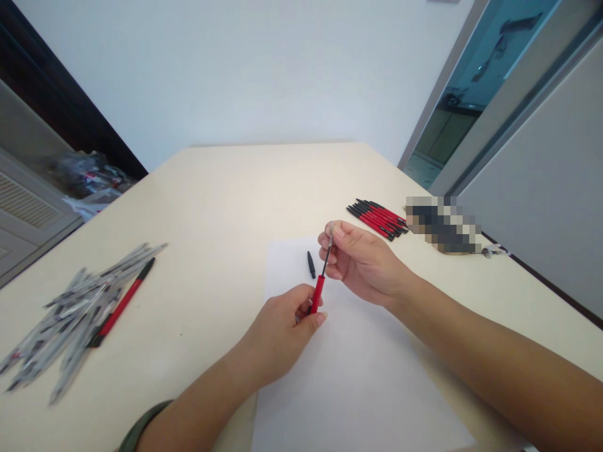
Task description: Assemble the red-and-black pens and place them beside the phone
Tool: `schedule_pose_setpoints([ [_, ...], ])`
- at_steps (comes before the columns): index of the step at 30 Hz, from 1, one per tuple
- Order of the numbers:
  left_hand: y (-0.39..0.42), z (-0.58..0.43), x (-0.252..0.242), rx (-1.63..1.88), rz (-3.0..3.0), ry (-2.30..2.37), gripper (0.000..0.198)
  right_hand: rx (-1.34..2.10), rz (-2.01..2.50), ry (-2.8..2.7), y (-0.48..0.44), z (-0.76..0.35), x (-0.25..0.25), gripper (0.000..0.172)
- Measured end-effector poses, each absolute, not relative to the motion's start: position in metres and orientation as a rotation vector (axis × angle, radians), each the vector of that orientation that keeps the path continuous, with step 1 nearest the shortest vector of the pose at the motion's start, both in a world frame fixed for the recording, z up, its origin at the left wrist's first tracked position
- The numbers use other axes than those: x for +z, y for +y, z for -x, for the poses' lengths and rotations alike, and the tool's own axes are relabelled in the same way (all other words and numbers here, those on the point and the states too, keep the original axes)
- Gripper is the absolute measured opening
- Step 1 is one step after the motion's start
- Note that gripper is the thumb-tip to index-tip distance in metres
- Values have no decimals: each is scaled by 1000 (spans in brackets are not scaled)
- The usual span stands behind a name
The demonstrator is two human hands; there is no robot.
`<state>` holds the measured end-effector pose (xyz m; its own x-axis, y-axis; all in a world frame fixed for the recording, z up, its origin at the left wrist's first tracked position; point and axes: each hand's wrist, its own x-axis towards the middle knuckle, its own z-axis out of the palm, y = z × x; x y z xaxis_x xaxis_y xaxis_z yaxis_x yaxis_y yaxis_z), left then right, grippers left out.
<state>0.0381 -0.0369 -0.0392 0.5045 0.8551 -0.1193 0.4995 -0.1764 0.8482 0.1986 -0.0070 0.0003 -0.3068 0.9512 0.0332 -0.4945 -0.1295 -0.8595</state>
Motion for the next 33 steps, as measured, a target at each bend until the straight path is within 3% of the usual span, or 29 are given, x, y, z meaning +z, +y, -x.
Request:
schedule_pose_setpoints([
  [22,-36,-37,-38,562,-1799,1154,9,1517,775,-1246,-6,-199,-15,16],
  [27,-34,-37,-39,632,-1773,1207,7,1176,1153,-1407,6,-207,-20,26],
  [33,-33,-37,-44,628,-1779,1225,8,529,1750,-2112,27,-207,-25,31],
])
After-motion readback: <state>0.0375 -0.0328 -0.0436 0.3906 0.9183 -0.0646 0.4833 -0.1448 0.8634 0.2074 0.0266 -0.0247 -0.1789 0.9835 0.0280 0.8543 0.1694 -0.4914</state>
